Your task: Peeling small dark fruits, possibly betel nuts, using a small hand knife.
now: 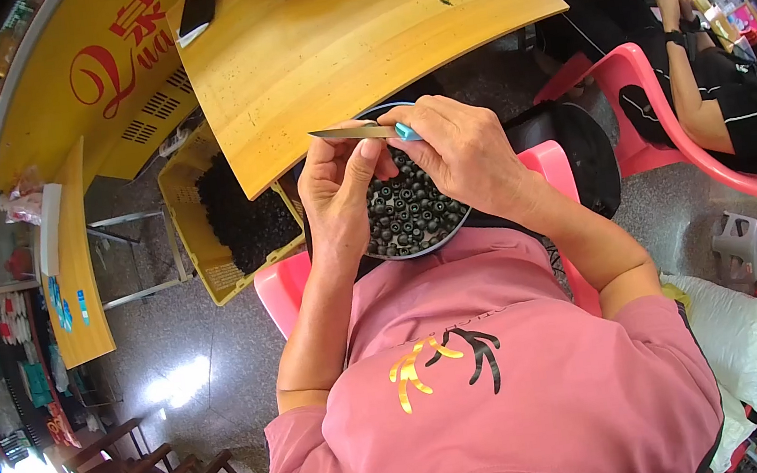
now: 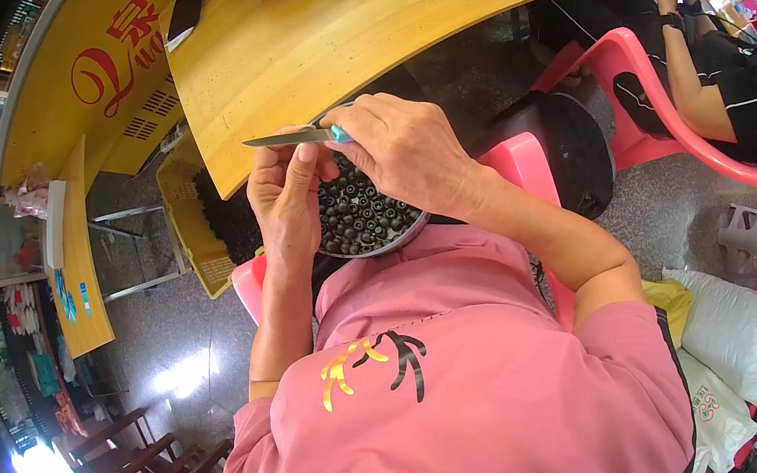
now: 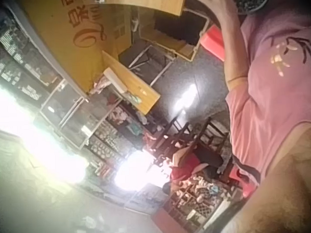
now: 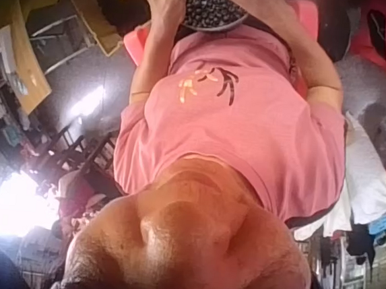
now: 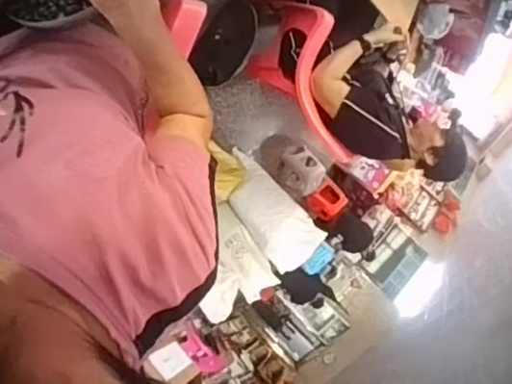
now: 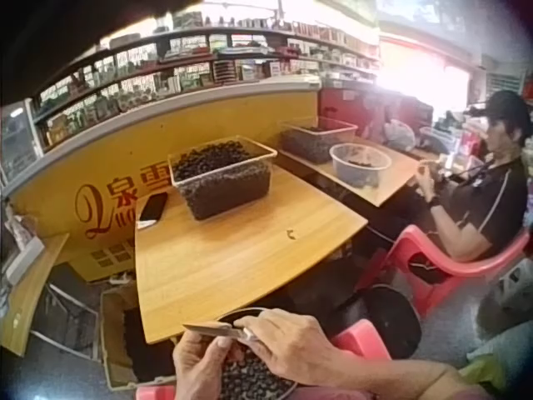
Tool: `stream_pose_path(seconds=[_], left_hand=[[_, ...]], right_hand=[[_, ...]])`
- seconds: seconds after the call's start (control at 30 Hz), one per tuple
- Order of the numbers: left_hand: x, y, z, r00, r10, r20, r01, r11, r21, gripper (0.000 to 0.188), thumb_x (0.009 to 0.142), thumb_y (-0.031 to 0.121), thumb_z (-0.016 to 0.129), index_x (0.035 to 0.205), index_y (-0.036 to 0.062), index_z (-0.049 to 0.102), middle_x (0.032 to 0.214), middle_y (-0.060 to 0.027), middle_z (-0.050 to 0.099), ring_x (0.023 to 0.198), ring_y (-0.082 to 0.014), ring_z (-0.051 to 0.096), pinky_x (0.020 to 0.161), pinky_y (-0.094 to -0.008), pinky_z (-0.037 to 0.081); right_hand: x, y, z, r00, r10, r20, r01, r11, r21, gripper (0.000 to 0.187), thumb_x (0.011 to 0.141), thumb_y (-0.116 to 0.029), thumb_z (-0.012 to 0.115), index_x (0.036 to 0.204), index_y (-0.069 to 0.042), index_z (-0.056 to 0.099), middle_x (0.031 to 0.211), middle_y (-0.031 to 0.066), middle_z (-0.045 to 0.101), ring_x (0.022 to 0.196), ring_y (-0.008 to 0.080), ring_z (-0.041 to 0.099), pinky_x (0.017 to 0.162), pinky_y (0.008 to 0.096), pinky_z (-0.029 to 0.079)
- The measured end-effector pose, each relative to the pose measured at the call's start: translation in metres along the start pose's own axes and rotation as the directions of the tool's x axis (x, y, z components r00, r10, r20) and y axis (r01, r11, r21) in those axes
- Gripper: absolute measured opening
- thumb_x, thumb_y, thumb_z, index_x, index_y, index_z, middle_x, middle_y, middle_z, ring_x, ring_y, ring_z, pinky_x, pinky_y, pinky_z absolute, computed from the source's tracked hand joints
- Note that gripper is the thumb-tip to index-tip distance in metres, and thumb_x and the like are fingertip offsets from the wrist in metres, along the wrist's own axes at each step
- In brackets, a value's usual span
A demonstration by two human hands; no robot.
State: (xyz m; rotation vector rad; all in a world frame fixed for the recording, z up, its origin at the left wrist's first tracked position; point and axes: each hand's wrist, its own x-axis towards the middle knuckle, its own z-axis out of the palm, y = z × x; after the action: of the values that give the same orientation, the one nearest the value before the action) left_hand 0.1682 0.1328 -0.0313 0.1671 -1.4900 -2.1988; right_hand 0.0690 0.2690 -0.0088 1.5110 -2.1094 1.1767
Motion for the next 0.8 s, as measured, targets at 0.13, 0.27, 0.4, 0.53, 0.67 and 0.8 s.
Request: stream_pose_path(seconds=[0.13, 0.27, 0.4, 0.53, 0.67, 0.8], left_hand=[[-0.001, 0.003, 0.000, 1.000, 0.024, -0.007, -0.025, 1.000, -0.008, 0.016, 0.095, 0.010, 0.061, 0.107, 0.0003, 0.058, 0.089, -0.0053, 0.064, 0.073, -0.0099, 0.058, 0.068, -0.0229, 0.047], [-0.004, 0.006, -0.008, 0.994, 0.102, 0.044, -0.102, 0.995, 0.007, 0.016, 0.094, 0.008, 0.061, 0.107, -0.0006, 0.058, 0.088, -0.0051, 0.063, 0.072, -0.0108, 0.058, 0.067, -0.0229, 0.048], [-0.003, 0.011, -0.002, 0.991, 0.123, 0.049, -0.123, 0.992, -0.016, 0.018, 0.093, 0.006, 0.062, 0.109, -0.0015, 0.058, 0.089, -0.0079, 0.062, 0.070, -0.0128, 0.058, 0.065, -0.0237, 0.048], [-0.005, 0.004, -0.004, 0.996, 0.077, -0.039, -0.074, 0.995, 0.072, 0.017, 0.092, 0.003, 0.063, 0.108, -0.0031, 0.061, 0.095, -0.0092, 0.064, 0.073, -0.0137, 0.063, 0.066, -0.0238, 0.051], [-0.004, 0.001, -0.001, 0.985, 0.166, 0.034, -0.168, 0.983, 0.070, 0.017, 0.092, 0.002, 0.062, 0.108, -0.0031, 0.063, 0.095, -0.0089, 0.064, 0.076, -0.0142, 0.064, 0.067, -0.0243, 0.052], [-0.002, 0.001, -0.001, 0.974, 0.224, 0.016, -0.225, 0.972, 0.068, 0.018, 0.092, -0.001, 0.062, 0.109, -0.0025, 0.063, 0.096, -0.0088, 0.064, 0.076, -0.0147, 0.064, 0.068, -0.0242, 0.052]], right_hand=[[0.000, 0.000, 0.002, 1.000, -0.001, -0.006, 0.001, 1.000, 0.013, 0.016, 0.088, -0.010, 0.063, 0.102, -0.001, 0.061, 0.083, 0.0124, 0.062, 0.073, 0.0313, 0.062, 0.062, 0.0383, 0.050], [0.004, 0.003, 0.003, 0.997, 0.056, 0.045, -0.049, 0.987, -0.155, 0.015, 0.087, -0.010, 0.064, 0.100, -0.002, 0.062, 0.084, 0.0127, 0.063, 0.075, 0.0315, 0.063, 0.062, 0.0378, 0.050], [0.006, 0.021, 0.001, 0.993, 0.117, -0.012, -0.118, 0.987, -0.107, 0.017, 0.090, -0.018, 0.065, 0.095, -0.001, 0.064, 0.079, 0.0121, 0.063, 0.068, 0.0268, 0.062, 0.063, 0.0349, 0.050], [0.022, -0.006, -0.021, 0.927, 0.333, 0.175, -0.368, 0.897, 0.243, 0.024, 0.093, -0.023, 0.065, 0.095, 0.000, 0.065, 0.072, 0.0064, 0.060, 0.064, 0.0135, 0.056, 0.061, 0.0307, 0.048], [0.020, -0.011, -0.016, 0.865, 0.410, 0.290, -0.502, 0.712, 0.490, 0.029, 0.094, -0.027, 0.066, 0.094, 0.001, 0.065, 0.072, -0.0015, 0.057, 0.070, 0.0042, 0.049, 0.062, 0.0232, 0.043], [0.018, -0.015, -0.009, 0.822, 0.484, 0.299, -0.559, 0.590, 0.583, 0.026, 0.094, -0.025, 0.066, 0.092, 0.001, 0.064, 0.075, -0.0036, 0.058, 0.072, 0.0024, 0.049, 0.064, 0.0191, 0.041]])
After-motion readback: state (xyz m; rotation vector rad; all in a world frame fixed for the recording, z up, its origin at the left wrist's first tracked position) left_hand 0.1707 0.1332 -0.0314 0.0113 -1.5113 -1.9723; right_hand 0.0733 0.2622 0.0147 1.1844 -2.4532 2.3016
